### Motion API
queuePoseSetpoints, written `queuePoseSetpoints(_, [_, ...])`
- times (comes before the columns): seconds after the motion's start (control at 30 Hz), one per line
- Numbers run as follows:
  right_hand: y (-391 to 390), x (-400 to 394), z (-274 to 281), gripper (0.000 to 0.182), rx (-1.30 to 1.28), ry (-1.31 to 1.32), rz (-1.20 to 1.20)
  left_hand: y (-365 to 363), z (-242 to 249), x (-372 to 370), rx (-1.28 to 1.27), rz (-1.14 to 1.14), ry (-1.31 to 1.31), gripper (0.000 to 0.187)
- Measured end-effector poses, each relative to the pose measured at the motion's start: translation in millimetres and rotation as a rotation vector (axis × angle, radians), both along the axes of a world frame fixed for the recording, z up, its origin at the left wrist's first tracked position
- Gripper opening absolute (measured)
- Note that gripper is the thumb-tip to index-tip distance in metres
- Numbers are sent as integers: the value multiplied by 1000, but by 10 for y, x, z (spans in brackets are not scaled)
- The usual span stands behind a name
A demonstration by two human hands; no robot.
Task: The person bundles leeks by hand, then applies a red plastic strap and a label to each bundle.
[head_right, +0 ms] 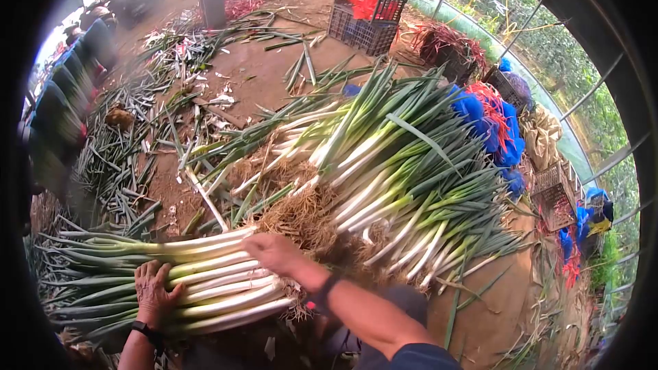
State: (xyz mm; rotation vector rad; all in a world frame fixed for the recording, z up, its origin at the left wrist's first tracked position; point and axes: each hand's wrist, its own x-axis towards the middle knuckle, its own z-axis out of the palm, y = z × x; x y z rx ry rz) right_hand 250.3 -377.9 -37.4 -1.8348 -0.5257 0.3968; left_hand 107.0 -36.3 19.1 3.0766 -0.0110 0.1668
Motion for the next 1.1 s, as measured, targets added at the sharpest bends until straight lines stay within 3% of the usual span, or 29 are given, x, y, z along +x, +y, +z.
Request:
queuePoseSetpoints(0.03, [-229,125,117,31,17,-1,-18,-15,24,5,-8,0,9,58])
queuePoseSetpoints(0.1, [-652,519,28,29,76,295,-305,-70,75,35,-14,15,53,58])
queuePoseSetpoints(0.2, [-1336,1119,-863,24,264,626,-736,-74,60,51,-2,18,52,59])
queuePoseSetpoints(0.27, [-1670,1341,-1442,24,393,675,-873,-74,60,54,9,21,47,60])
queuePoseSetpoints(0.3, [-1741,1447,-1586,36,396,713,-917,-76,54,63,14,13,38,61])
queuePoseSetpoints(0.33, [-1817,1592,-1761,36,390,706,-917,-57,31,70,8,26,66,64])
queuePoseSetpoints(0.4, [-1817,1870,-2097,52,466,603,-983,-23,-6,90,40,-1,27,57])
queuePoseSetpoints(0.47, [-1772,2122,-2116,68,375,536,-1023,-26,-5,96,44,12,48,57])
queuePoseSetpoints(0.5, [-1760,2271,-2226,68,372,549,-1014,-22,-8,111,50,14,55,58])
queuePoseSetpoints(0.6, [-1785,2739,-2909,60,2,349,-1269,16,-50,107,76,8,37,59])
queuePoseSetpoints(0.77, [-1745,2535,-1750,17,238,507,-1179,-11,-10,117,50,18,38,60])
queuePoseSetpoints(0.8, [-1898,2391,-1601,21,233,563,-1042,-32,-16,124,48,21,19,60])
queuePoseSetpoints(0.83, [-2009,2200,-1623,21,433,624,-939,-24,-33,118,38,19,5,60])
queuePoseSetpoints(0.87, [-1687,1824,-1064,20,836,669,-1072,9,-55,105,34,20,10,60])
queuePoseSetpoints(0.9, [-1715,1525,-981,19,899,681,-878,12,-54,101,30,21,18,59])
queuePoseSetpoints(0.93, [-1441,1141,-521,20,946,685,-821,-16,-25,100,23,22,6,59])
queuePoseSetpoints(1.0, [-1366,850,-345,25,908,749,-703,-47,31,98,8,15,-15,57])
queuePoseSetpoints(1.07, [-1626,1194,-462,32,477,772,-1083,-85,111,74,-37,58,28,52])
queuePoseSetpoints(1.1, [-1754,1375,-641,35,580,760,-1226,-71,120,49,-47,58,39,55])
